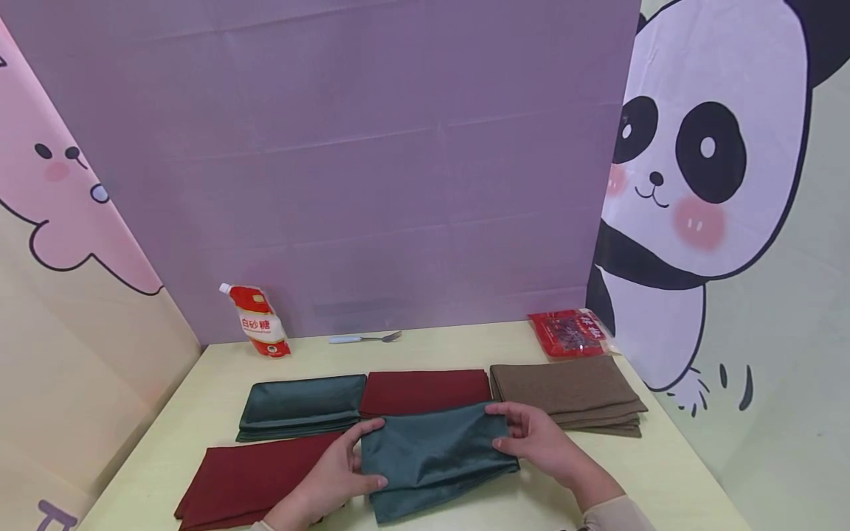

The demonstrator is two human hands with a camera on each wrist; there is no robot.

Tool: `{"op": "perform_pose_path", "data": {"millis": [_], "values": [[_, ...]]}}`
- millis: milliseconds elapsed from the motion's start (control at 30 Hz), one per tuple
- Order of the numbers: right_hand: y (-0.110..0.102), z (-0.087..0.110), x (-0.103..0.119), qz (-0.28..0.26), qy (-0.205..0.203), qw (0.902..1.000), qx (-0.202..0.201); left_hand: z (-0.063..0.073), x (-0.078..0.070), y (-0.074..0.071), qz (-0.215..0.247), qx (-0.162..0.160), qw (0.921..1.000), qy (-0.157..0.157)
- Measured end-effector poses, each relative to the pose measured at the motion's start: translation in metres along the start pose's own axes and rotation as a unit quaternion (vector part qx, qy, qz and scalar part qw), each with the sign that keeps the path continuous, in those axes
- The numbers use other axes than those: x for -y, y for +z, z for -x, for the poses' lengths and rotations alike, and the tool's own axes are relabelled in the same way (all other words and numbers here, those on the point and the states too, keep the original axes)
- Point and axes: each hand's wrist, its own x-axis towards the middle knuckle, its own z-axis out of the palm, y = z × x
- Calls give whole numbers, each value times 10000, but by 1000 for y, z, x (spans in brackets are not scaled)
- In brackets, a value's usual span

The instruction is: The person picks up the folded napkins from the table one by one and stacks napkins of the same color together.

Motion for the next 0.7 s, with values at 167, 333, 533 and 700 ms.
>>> {"op": "perform_pose_path", "data": {"millis": [167,333,533,700], "values": [[-1,0,-1,-319,-83,9990,300,-1,2,-3,-34,-34,10000,37],[-2,0,-1,-319,-130,9986,393,-2,2,-10,-239,12,9994,250],[-3,-3,3,-329,-196,9986,369,-2,-1,-15,-161,-47,9993,340],[-2,-7,9,-222,-225,9991,286,-1,-9,-17,-86,-84,9992,386]]}}
